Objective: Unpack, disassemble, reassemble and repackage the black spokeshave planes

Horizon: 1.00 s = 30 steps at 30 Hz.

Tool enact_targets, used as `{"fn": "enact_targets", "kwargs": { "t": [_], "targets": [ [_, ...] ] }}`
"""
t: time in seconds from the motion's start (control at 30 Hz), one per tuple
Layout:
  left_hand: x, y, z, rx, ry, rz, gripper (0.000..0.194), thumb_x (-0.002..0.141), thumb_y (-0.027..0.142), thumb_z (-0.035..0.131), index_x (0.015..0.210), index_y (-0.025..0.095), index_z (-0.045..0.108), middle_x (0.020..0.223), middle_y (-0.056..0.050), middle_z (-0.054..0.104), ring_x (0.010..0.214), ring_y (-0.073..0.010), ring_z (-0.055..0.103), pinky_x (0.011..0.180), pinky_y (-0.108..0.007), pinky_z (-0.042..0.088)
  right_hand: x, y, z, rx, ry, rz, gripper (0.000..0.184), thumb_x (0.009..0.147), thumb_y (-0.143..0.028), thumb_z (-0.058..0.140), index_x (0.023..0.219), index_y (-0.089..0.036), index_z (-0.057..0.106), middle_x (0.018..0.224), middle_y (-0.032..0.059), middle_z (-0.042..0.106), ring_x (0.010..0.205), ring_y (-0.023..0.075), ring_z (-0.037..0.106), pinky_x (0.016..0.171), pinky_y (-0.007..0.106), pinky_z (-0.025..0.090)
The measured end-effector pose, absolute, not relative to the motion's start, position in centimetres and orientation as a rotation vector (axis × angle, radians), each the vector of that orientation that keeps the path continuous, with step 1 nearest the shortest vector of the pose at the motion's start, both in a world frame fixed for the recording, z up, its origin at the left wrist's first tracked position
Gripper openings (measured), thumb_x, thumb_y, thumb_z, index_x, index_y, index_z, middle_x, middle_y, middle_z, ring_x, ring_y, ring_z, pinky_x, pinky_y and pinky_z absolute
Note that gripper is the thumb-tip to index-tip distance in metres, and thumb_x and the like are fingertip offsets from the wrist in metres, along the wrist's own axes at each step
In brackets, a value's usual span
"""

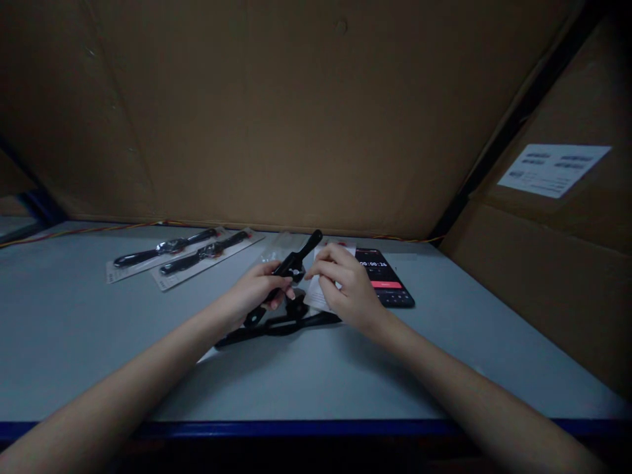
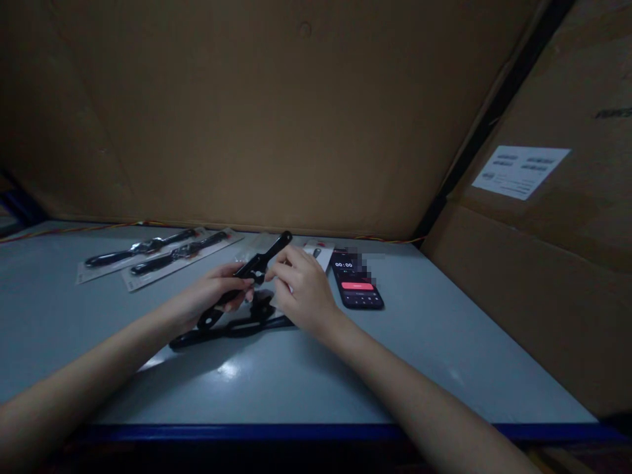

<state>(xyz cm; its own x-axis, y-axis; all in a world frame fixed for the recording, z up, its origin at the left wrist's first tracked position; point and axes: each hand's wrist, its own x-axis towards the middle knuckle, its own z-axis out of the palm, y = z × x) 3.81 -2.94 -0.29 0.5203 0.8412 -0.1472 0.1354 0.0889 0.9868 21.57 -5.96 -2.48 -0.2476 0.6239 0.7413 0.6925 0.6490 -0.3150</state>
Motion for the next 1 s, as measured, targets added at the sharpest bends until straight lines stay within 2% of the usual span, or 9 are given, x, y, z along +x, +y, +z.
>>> {"fn": "enact_targets", "kwargs": {
  "t": [0.13,0.27,0.4,0.53,0.67,0.77,0.87,1.0],
  "targets": [
    [3.81,-3.05,-0.22,1.397,0.913,0.642,0.014,0.075,0.015,0.053,0.088,0.013,0.052,0.060,0.003,0.056,0.038,-0.0033,0.039,0.037,-0.018,0.024,21.85,-5.57,-2.50,-1.046,-1.976,-0.129,0.035,0.074,0.000,0.041,0.086,-0.019,0.068,0.087,0.0056,0.053,0.084,0.0192,0.050,0.073,0.034,0.040],
    [3.83,-3.11,-0.27,1.400,0.917,0.632,0.012,0.074,0.015,0.054,0.085,0.013,0.053,0.061,0.002,0.057,0.038,-0.0034,0.040,0.038,-0.018,0.024,21.64,-5.55,-2.22,-0.996,-2.033,0.000,0.039,0.074,0.001,0.039,0.092,-0.021,0.066,0.090,0.0052,0.052,0.086,0.0183,0.050,0.075,0.033,0.041],
    [3.83,-3.14,-0.25,1.402,0.920,0.626,0.011,0.075,0.015,0.054,0.085,0.012,0.053,0.062,0.002,0.057,0.039,-0.0033,0.040,0.039,-0.019,0.025,21.50,-5.65,-2.02,-0.947,-2.056,0.093,0.039,0.073,0.003,0.037,0.087,-0.019,0.065,0.088,0.0044,0.050,0.086,0.0167,0.050,0.075,0.031,0.041],
    [3.80,-3.19,-0.16,1.416,0.910,0.613,0.011,0.076,0.014,0.052,0.087,0.012,0.052,0.063,0.002,0.057,0.040,-0.0031,0.039,0.039,-0.019,0.026,21.79,-5.60,-1.92,-1.016,-2.041,-0.005,0.035,0.073,0.003,0.038,0.083,-0.018,0.065,0.088,0.0051,0.048,0.086,0.0177,0.048,0.075,0.032,0.040],
    [3.77,-3.23,-0.12,1.430,0.903,0.605,0.009,0.077,0.015,0.052,0.085,0.013,0.051,0.061,0.003,0.055,0.040,-0.0035,0.039,0.039,-0.019,0.026,22.02,-5.47,-1.96,-1.079,-2.062,-0.146,0.038,0.076,0.000,0.039,0.093,-0.021,0.067,0.091,0.0059,0.049,0.088,0.0197,0.047,0.076,0.035,0.039],
    [3.76,-3.22,-0.14,1.414,0.905,0.605,0.009,0.076,0.015,0.052,0.085,0.013,0.051,0.061,0.003,0.055,0.040,-0.0037,0.039,0.039,-0.019,0.026,21.97,-5.41,-2.06,-1.028,-2.087,-0.071,0.039,0.079,-0.001,0.040,0.097,-0.023,0.066,0.092,0.0056,0.050,0.088,0.0189,0.048,0.075,0.034,0.040],
    [3.78,-3.17,-0.17,1.411,0.897,0.612,0.008,0.076,0.014,0.052,0.083,0.013,0.051,0.061,0.003,0.055,0.040,-0.0034,0.039,0.039,-0.019,0.026,21.87,-5.45,-2.05,-0.972,-2.108,0.013,0.036,0.079,0.000,0.040,0.091,-0.022,0.066,0.093,0.0050,0.049,0.089,0.0178,0.048,0.076,0.032,0.040],
    [3.84,-3.08,-0.24,1.396,0.912,0.598,0.012,0.075,0.015,0.054,0.086,0.013,0.052,0.060,0.003,0.055,0.038,-0.0033,0.039,0.038,-0.018,0.024,21.91,-5.60,-1.87,-1.010,-2.110,-0.041,0.032,0.079,0.000,0.041,0.087,-0.020,0.065,0.092,0.0054,0.049,0.089,0.0183,0.048,0.077,0.033,0.040]
  ]
}}
